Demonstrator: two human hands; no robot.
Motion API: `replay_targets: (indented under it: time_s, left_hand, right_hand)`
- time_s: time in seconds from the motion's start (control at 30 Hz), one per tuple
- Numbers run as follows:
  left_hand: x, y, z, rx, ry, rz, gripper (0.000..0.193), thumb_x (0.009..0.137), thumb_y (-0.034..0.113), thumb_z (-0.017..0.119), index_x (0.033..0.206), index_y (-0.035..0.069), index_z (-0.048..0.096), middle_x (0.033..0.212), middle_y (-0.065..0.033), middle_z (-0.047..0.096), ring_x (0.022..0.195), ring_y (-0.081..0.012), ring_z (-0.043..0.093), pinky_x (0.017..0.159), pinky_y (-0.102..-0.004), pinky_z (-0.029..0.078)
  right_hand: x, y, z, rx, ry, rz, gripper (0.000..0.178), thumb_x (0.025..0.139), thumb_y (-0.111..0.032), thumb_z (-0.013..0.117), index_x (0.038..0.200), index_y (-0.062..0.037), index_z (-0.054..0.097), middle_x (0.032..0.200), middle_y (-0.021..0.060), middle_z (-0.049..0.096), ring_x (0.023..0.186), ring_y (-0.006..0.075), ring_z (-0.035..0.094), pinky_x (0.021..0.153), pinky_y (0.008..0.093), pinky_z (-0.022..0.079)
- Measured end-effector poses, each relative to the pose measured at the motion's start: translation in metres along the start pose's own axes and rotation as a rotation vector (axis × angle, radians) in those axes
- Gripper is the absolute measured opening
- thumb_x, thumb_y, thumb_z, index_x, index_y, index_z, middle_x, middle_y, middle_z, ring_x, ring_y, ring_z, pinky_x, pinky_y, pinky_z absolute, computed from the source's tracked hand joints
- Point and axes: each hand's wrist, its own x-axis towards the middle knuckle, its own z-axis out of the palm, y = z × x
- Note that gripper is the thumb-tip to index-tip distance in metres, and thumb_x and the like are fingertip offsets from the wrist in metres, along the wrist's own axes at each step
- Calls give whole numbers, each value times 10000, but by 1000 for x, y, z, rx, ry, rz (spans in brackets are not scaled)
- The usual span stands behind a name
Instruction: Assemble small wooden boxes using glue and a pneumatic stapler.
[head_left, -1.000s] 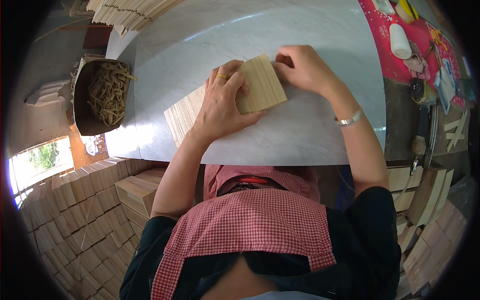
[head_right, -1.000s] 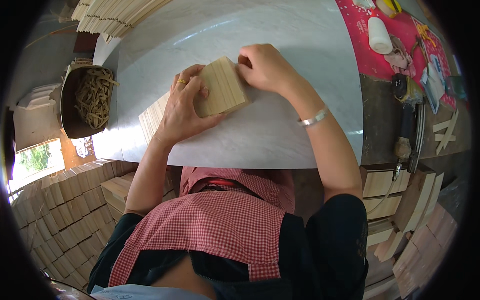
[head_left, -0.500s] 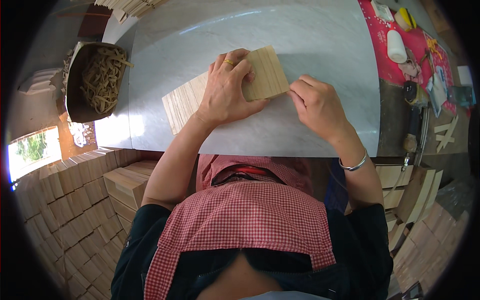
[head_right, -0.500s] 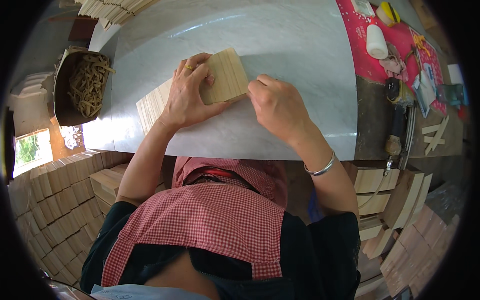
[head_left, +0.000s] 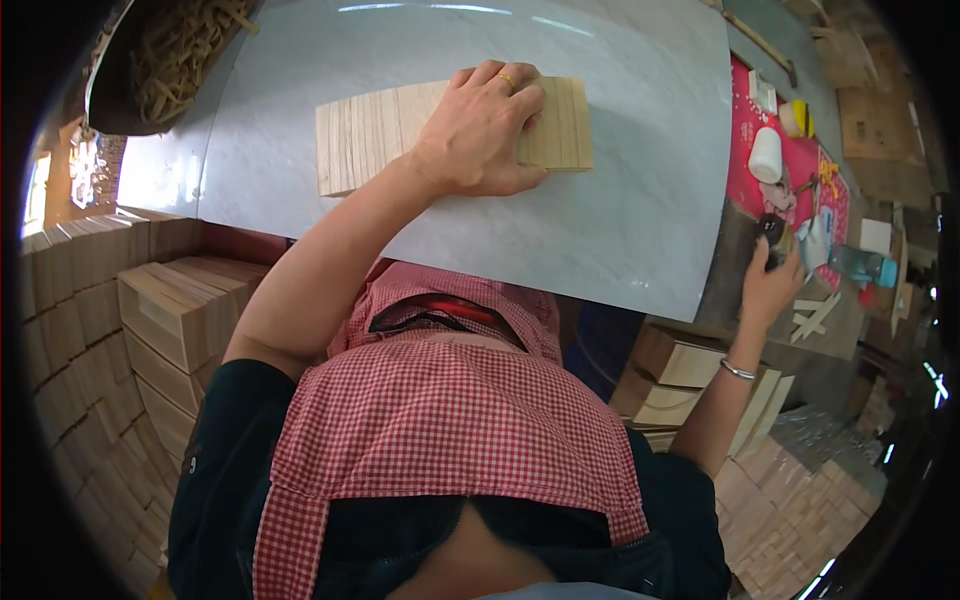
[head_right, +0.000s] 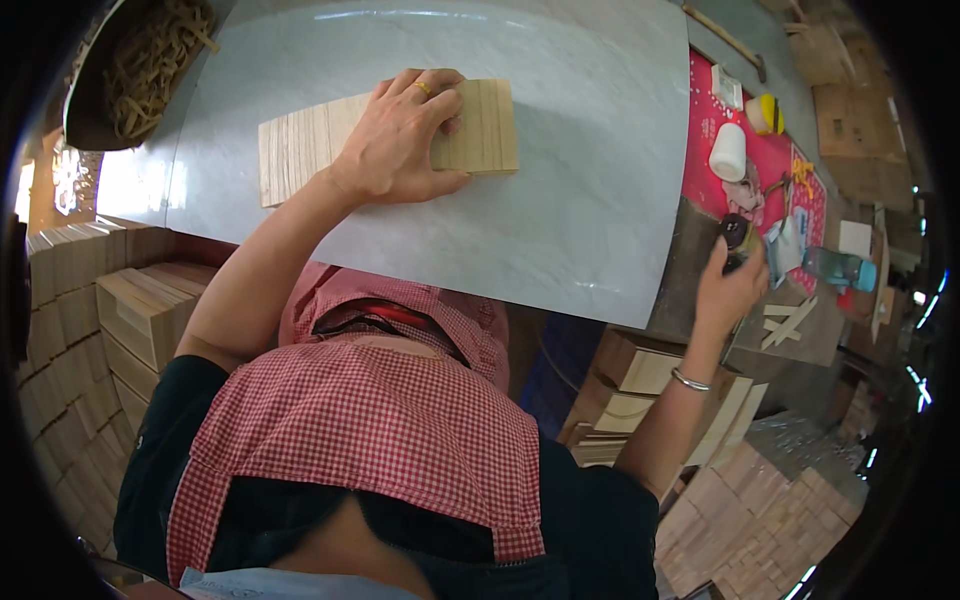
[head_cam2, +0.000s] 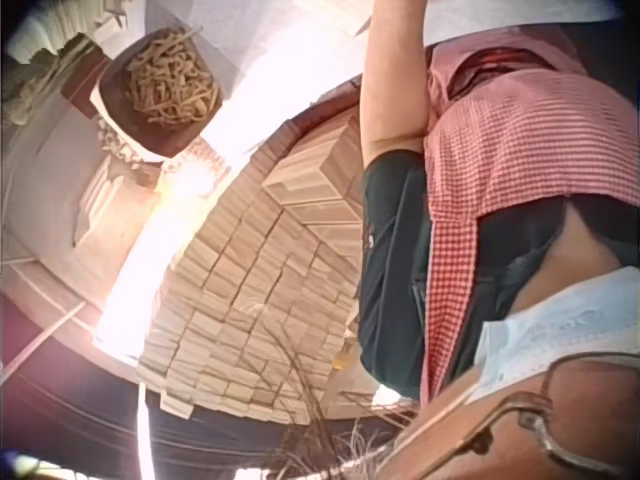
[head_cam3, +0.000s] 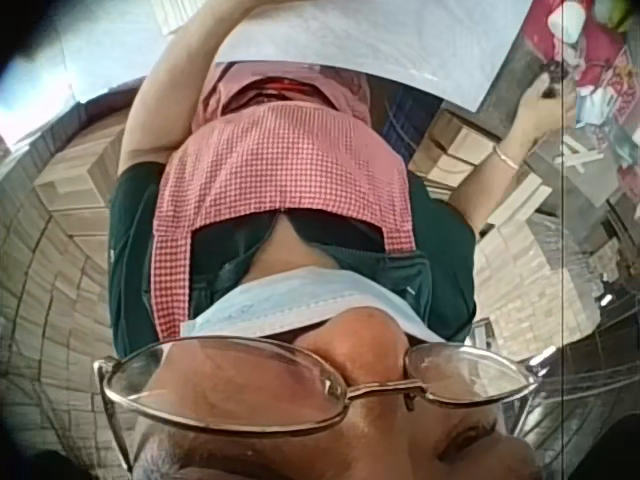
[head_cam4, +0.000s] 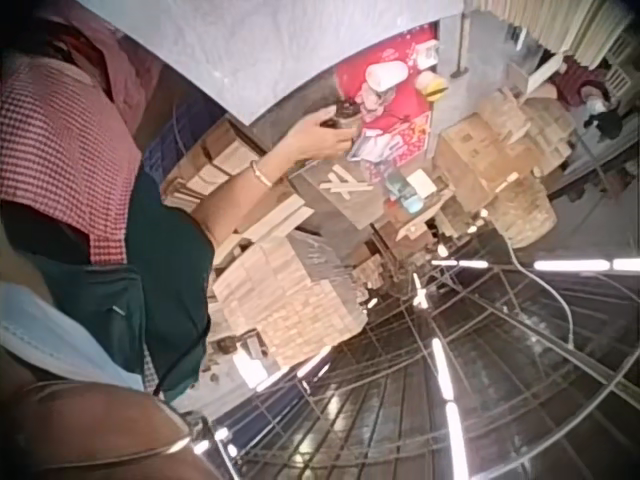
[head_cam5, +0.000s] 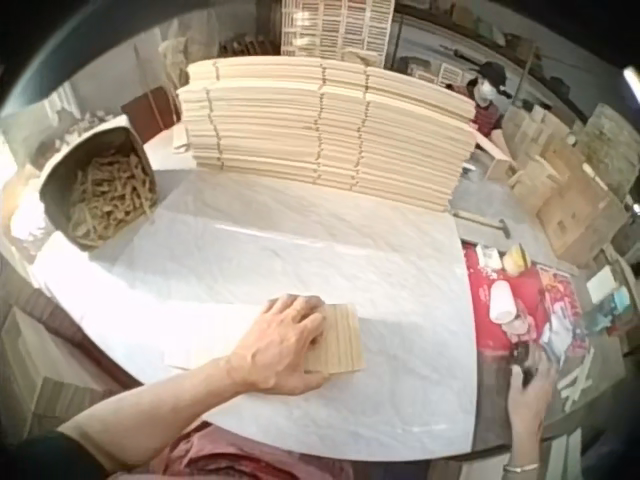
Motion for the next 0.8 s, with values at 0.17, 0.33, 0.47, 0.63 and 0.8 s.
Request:
replay_targets:
  time_s: [0.17, 0.33, 0.47, 0.63, 0.8]
  left_hand:
    - [2, -2, 7, -4, 24, 20, 473, 662, 395, 769, 967, 61, 629, 1264, -132, 580, 1120, -307, 530, 1009, -419, 399]
    - [-4, -5, 17, 2, 112, 34, 534, 665, 416, 769, 1036, 48, 660, 1236, -129, 594, 1089, -295, 544, 1001, -415, 406]
    - [-2, -6, 19, 16, 88, 16, 570, 663, 435, 771, 1066, 43, 673, 1200, -125, 612, 1051, -289, 555, 985, -409, 413]
    - [-2, -7, 21, 45, 106, 3, 567, 659, 453, 773, 1050, 53, 680, 1151, -119, 633, 1004, -283, 566, 954, -403, 424]
    - [0, -7, 23, 61, 121, 6, 565, 652, 458, 781, 1048, 66, 685, 1121, -116, 642, 991, -277, 569, 934, -398, 429]
  right_hand:
    - [-34, 104, 32, -106, -432, 282, 575, 838, -326, 744, 1245, 40, 569, 1036, 242, 670, 866, 407, 647, 821, 482, 521]
    - [-6, 106, 25, -39, -469, 362, 510, 829, -297, 760, 1148, 62, 591, 889, 201, 670, 672, 327, 636, 645, 418, 536]
    - [21, 63, -18, 223, -614, 737, 404, 844, -252, 747, 1061, 65, 623, 734, 139, 643, 494, 226, 572, 498, 355, 514]
    - [24, -68, -112, 531, -630, 520, 288, 858, -196, 761, 963, 42, 637, 619, 43, 574, 417, 110, 476, 395, 243, 410]
    - [19, -164, -149, 702, -762, 333, 246, 859, -176, 769, 940, 23, 649, 618, 21, 579, 427, 92, 470, 394, 228, 406]
